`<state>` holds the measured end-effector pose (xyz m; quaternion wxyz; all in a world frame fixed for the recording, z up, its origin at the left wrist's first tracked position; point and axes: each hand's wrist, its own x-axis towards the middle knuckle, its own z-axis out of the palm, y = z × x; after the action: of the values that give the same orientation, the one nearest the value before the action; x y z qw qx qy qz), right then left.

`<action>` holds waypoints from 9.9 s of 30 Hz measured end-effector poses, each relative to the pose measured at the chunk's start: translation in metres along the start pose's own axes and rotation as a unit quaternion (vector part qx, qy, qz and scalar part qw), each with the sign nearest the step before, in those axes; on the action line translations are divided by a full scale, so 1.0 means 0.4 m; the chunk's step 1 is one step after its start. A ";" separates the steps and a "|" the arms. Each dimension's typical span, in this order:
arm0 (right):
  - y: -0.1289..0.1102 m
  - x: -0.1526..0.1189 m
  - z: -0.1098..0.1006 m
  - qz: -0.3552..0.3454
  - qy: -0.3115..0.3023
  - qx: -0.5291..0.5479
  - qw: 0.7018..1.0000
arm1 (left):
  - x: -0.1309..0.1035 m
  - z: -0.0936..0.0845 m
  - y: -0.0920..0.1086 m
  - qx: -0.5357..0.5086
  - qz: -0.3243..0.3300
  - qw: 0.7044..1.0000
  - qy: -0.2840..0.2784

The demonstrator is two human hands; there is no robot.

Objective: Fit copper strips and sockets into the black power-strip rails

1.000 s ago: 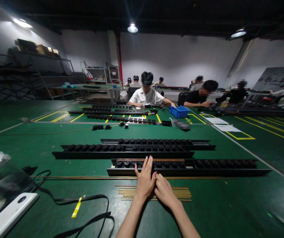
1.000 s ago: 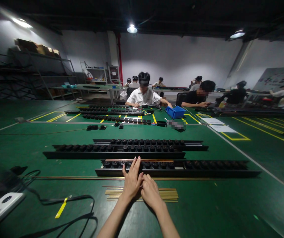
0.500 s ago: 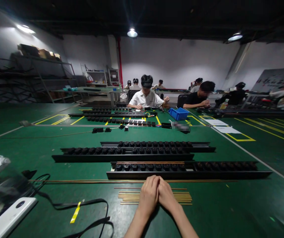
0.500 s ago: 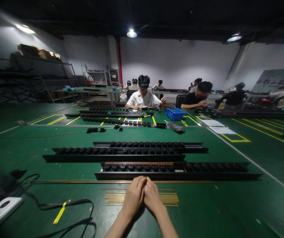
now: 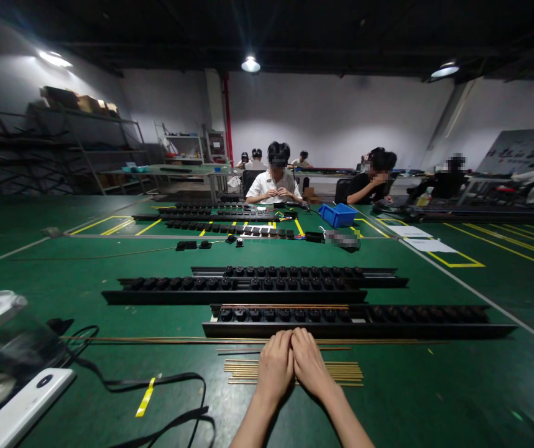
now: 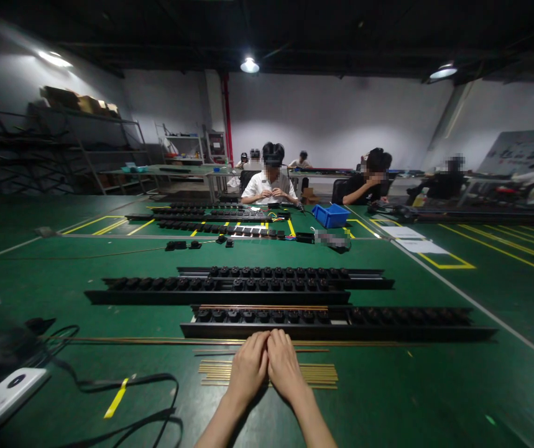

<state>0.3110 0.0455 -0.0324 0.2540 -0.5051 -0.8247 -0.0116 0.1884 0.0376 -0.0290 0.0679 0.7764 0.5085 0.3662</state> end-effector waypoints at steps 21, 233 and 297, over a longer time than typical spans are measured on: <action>0.007 0.012 -0.042 -0.023 0.123 0.060 0.990 | 0.017 -0.058 0.014 0.004 0.013 0.998 0.055; 0.085 0.064 -0.009 0.163 0.218 -0.116 0.955 | 0.073 0.003 -0.009 0.215 -0.058 0.972 0.072; -0.027 0.091 0.008 0.034 0.157 -0.060 0.985 | 0.074 -0.062 -0.057 0.206 -0.072 0.968 0.122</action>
<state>0.2876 0.0712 -0.0167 0.3500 -0.5392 -0.7547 -0.1311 0.1620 0.0667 -0.0074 -0.1301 0.6844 0.6319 0.3396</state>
